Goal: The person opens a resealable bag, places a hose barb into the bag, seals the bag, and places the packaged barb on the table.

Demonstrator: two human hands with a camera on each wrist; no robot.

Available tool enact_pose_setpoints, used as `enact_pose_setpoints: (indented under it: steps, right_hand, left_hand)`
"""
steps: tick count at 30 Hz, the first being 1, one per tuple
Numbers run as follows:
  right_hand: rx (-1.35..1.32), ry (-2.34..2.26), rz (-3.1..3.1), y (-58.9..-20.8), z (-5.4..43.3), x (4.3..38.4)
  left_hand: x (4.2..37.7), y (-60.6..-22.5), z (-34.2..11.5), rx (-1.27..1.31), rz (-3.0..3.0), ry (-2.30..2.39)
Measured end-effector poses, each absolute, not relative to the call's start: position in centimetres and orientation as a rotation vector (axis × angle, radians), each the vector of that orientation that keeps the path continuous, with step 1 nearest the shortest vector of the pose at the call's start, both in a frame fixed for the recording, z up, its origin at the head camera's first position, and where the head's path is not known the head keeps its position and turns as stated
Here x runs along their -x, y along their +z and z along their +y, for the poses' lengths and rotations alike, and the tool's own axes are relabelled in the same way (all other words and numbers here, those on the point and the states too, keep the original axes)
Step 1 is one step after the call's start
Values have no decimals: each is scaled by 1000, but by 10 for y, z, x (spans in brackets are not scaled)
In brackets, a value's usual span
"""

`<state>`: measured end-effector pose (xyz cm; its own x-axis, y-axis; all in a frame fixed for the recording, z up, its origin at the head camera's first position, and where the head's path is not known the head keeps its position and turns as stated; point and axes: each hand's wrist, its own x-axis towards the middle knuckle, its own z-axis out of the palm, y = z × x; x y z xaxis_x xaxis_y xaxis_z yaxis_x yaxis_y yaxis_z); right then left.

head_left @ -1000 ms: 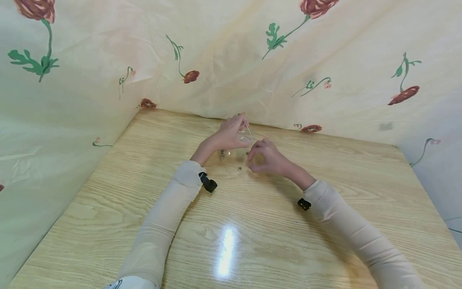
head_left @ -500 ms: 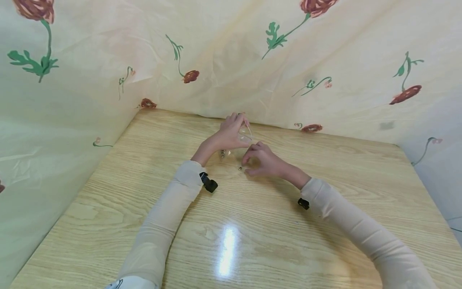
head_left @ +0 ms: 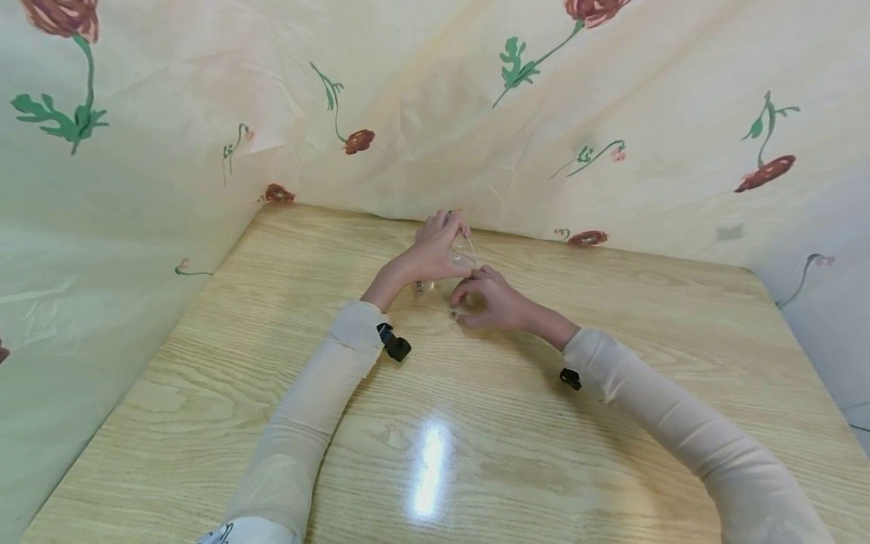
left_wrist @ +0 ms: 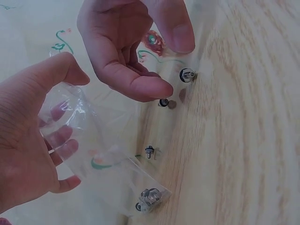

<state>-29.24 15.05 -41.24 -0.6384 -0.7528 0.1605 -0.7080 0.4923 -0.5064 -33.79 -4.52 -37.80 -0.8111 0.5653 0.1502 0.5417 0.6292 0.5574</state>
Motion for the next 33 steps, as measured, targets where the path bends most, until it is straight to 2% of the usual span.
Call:
enact_pose_setpoints:
  steps: [33]
  right_hand:
    - [1324, -796, 2619, -414, 146, 290]
  left_hand:
    - [334, -375, -46, -928, 2795, 962]
